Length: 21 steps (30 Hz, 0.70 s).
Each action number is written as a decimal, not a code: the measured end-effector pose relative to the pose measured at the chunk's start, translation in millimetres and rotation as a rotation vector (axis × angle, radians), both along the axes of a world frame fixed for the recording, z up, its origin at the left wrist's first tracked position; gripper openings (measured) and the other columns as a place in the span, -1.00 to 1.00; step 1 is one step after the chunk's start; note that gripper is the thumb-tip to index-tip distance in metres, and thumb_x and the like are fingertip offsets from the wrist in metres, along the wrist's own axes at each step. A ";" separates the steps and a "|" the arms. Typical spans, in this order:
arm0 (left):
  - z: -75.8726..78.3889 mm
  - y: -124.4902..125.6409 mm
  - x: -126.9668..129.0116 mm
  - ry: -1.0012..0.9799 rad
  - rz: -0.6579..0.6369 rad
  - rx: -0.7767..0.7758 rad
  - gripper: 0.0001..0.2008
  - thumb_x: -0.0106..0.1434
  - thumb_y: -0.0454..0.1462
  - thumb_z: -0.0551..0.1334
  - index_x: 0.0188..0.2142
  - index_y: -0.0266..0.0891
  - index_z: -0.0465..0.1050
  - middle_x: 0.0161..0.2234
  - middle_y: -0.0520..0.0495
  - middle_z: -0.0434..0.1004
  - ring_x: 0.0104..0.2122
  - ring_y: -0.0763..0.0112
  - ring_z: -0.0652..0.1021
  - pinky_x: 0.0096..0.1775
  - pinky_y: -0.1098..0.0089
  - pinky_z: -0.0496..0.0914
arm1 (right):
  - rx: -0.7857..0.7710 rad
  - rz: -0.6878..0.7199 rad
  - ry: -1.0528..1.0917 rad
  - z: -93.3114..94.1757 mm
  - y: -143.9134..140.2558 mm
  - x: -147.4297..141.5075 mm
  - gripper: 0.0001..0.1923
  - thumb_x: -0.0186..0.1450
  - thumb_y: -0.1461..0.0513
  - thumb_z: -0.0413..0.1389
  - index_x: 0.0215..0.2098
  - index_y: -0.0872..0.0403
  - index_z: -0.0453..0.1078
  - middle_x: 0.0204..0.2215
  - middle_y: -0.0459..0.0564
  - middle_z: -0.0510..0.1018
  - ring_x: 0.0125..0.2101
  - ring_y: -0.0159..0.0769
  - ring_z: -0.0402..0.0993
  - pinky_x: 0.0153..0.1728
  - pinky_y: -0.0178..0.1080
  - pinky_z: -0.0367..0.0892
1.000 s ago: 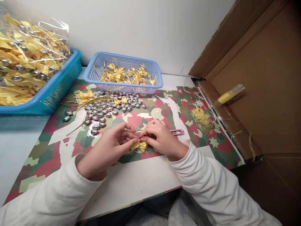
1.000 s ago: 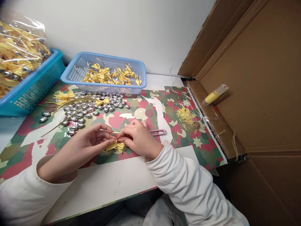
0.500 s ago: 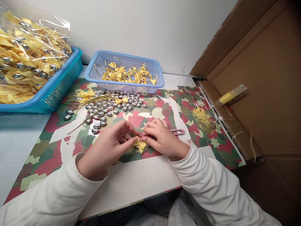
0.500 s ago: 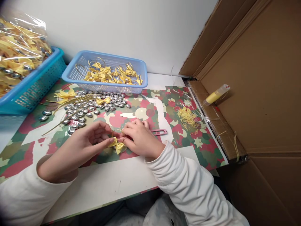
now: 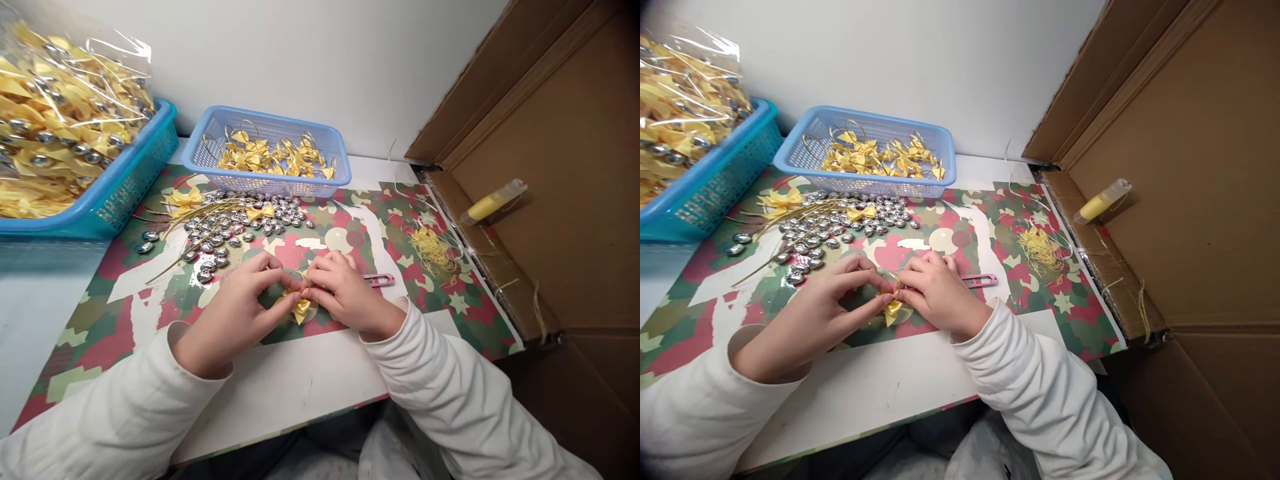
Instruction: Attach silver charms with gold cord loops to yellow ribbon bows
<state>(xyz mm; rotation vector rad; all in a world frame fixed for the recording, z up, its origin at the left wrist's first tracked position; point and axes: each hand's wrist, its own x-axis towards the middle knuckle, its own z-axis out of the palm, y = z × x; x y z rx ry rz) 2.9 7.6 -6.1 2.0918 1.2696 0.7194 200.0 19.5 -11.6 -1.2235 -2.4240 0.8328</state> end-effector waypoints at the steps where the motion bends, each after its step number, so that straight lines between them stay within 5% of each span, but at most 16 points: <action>1: -0.1 -0.1 0.4 0.005 0.000 0.009 -0.78 0.27 -0.14 0.19 -0.36 -0.18 0.56 -0.36 -0.05 0.41 -0.37 0.35 0.45 -0.34 0.38 0.32 | 0.000 -0.002 0.004 -0.1 -0.1 -0.3 -0.83 0.41 0.23 0.05 -0.35 0.04 0.38 -0.25 -0.06 0.49 -0.13 -0.21 0.24 0.00 -0.06 0.09; 12: 4.3 1.5 0.5 0.070 -0.054 0.102 -0.80 0.25 -0.23 0.13 -0.42 -0.20 0.50 -0.39 -0.06 0.41 -0.37 0.31 0.43 -0.32 0.33 0.31 | 0.033 -0.029 0.065 -0.4 0.2 0.5 -0.83 0.40 0.30 0.03 -0.36 0.04 0.37 -0.26 -0.06 0.51 -0.12 -0.19 0.26 -0.03 -0.07 0.11; 21: 2.7 1.4 0.1 0.002 -0.018 0.008 -0.78 0.27 -0.16 0.18 -0.40 -0.18 0.54 -0.43 -0.02 0.40 -0.40 0.33 0.44 -0.35 0.36 0.29 | 0.023 -0.022 0.068 0.7 -0.9 -1.1 -0.83 0.41 0.26 0.04 -0.36 0.04 0.37 -0.28 -0.06 0.49 -0.14 -0.21 0.25 -0.03 -0.08 0.12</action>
